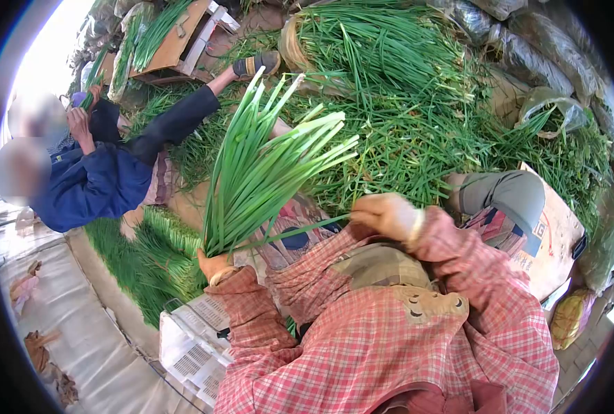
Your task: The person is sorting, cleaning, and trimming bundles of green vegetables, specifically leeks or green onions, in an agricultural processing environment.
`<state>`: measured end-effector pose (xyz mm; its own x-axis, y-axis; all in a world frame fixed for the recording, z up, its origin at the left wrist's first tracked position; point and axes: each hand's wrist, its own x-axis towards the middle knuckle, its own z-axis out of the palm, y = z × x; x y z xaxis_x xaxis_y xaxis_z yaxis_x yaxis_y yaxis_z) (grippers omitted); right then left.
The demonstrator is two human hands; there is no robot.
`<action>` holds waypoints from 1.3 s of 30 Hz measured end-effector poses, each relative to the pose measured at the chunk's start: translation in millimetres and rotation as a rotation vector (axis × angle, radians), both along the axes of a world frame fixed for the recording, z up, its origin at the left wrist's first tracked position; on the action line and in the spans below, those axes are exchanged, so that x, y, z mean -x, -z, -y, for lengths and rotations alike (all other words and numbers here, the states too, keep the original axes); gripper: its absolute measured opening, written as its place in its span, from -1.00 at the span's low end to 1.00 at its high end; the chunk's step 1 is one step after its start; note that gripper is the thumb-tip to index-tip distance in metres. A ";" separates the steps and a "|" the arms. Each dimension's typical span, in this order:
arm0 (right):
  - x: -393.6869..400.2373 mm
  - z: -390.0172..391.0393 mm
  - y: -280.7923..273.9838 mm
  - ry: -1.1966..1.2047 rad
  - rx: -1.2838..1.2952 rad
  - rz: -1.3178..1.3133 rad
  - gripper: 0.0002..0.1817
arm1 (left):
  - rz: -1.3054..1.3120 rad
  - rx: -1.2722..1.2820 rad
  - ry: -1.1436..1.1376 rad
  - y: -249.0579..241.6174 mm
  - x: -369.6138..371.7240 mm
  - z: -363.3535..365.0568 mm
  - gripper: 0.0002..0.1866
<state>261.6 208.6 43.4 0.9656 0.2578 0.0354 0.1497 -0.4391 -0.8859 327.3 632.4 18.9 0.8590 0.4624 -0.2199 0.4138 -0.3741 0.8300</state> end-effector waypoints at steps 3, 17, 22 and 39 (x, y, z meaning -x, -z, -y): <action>14.8 86.0 4.4 0.280 0.334 -0.207 -0.79 | 0.039 0.110 -0.017 12.0 2.2 -1.0 -0.29; -88.4 0.0 -84.1 0.418 0.775 0.507 -0.82 | 0.161 0.801 -0.368 -13.3 -11.3 33.4 -0.53; -71.5 -3.1 -87.4 0.464 0.757 0.387 -0.77 | 0.155 0.847 -0.389 -5.7 -11.9 27.6 -0.57; -61.6 -13.9 -44.0 0.390 -0.272 -0.182 -0.79 | 0.232 0.754 -0.411 -18.4 -18.7 27.2 -0.56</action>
<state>323.2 222.5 87.4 0.9849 -0.1181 -0.1264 -0.1466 -0.1811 -0.9725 346.0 605.1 37.3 0.7176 0.5464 -0.4318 0.1860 0.4472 0.8749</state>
